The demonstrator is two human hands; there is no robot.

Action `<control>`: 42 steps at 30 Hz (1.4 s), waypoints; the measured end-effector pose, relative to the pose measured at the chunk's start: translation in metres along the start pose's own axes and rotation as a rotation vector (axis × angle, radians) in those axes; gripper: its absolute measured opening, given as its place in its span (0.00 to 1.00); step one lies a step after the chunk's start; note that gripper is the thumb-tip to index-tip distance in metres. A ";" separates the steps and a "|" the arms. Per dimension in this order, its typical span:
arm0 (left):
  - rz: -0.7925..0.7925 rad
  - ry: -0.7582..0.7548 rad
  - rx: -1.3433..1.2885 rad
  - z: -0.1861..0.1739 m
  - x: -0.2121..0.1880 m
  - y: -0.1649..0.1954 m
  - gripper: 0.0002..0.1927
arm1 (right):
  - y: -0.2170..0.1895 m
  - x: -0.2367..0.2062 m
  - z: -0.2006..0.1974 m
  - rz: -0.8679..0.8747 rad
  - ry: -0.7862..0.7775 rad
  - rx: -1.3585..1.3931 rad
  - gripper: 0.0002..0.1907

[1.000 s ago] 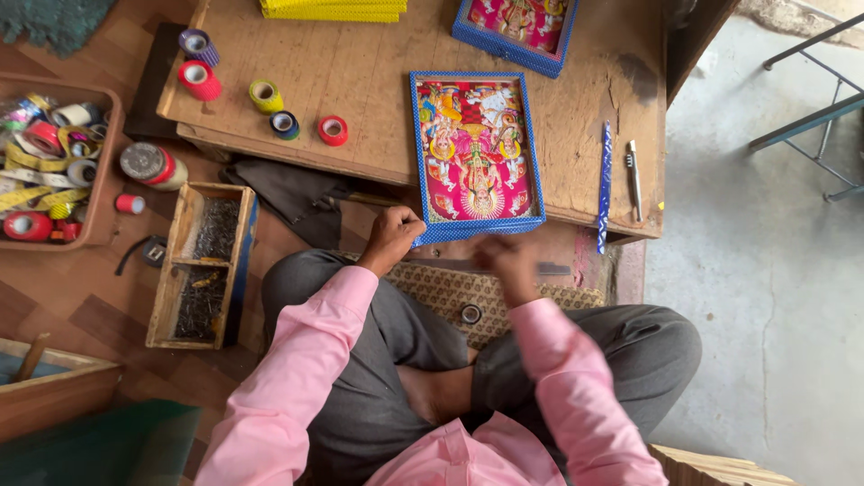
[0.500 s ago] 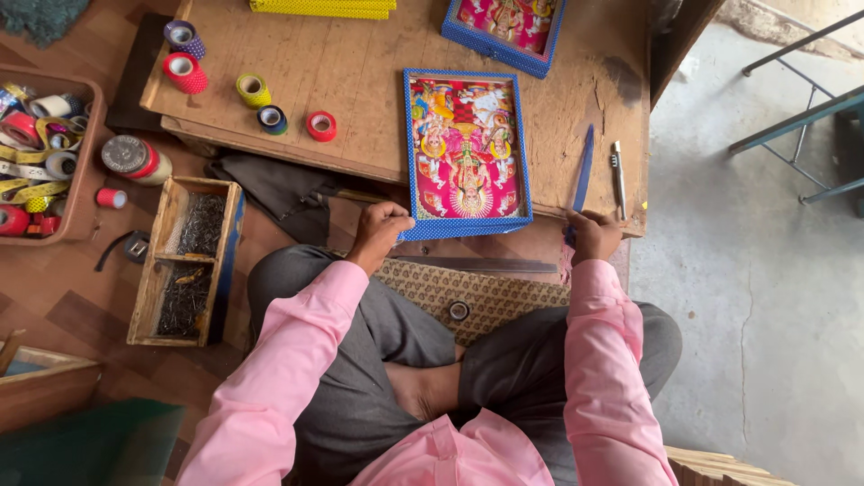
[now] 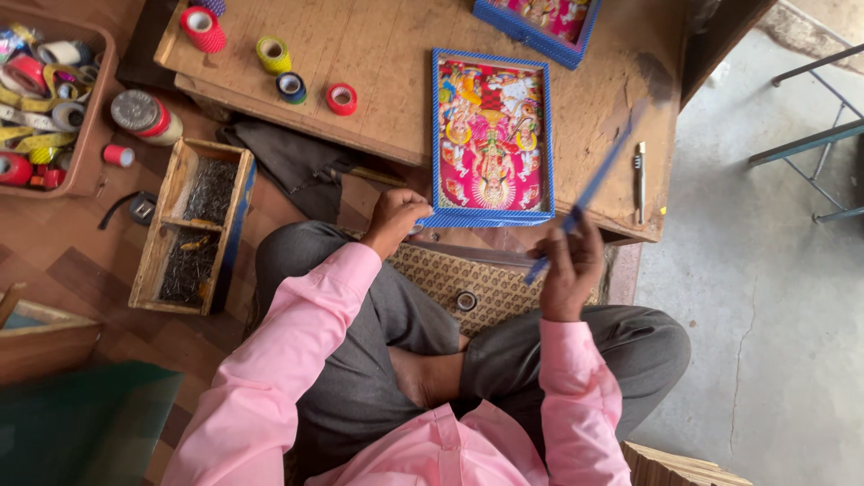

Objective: The person applies blue patterned tape to the edges of a picture frame containing a colorful deity image. They measure, cut, and press the tape along the frame's perimeter, then repeat the process on a second frame.

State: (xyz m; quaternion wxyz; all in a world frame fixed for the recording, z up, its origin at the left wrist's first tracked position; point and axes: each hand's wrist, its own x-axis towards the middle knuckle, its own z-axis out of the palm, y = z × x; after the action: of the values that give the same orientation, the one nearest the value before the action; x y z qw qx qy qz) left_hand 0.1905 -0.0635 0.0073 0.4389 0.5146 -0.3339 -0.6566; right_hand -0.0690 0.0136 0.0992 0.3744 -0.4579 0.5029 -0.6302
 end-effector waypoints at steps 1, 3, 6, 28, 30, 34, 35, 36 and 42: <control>0.038 0.000 0.034 -0.001 0.001 -0.003 0.08 | 0.001 -0.009 0.008 0.049 -0.060 -0.001 0.20; 0.108 0.004 0.100 -0.004 0.003 -0.008 0.08 | 0.006 -0.031 0.025 0.139 -0.170 -0.021 0.23; 0.061 0.009 0.063 -0.007 0.006 -0.011 0.09 | 0.016 -0.058 0.051 0.229 -0.304 -0.105 0.27; 0.067 -0.051 -0.014 -0.003 0.001 -0.001 0.11 | 0.035 -0.075 0.095 0.178 -0.302 -0.418 0.29; 0.100 0.053 0.036 -0.004 0.000 0.000 0.13 | 0.040 -0.066 0.081 0.112 -0.275 -0.327 0.29; 0.412 0.269 0.461 -0.010 0.008 0.011 0.23 | 0.056 0.017 0.014 -0.080 -0.097 0.016 0.19; 0.632 0.344 0.625 -0.011 0.012 0.016 0.25 | 0.059 0.044 -0.011 -0.086 0.034 -0.505 0.15; 0.860 0.415 0.786 -0.011 0.017 0.022 0.27 | 0.066 0.068 -0.029 0.023 0.148 -0.522 0.16; 0.731 0.276 1.176 -0.022 0.064 0.076 0.34 | 0.083 0.139 -0.100 -0.113 0.221 -1.362 0.17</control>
State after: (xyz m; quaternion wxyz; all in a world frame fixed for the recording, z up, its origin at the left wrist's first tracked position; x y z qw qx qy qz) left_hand 0.2236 -0.1517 0.0448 0.3190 0.5998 -0.7261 -0.1066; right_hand -0.2055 -0.1045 0.0381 -0.0832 -0.5497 0.7972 -0.2355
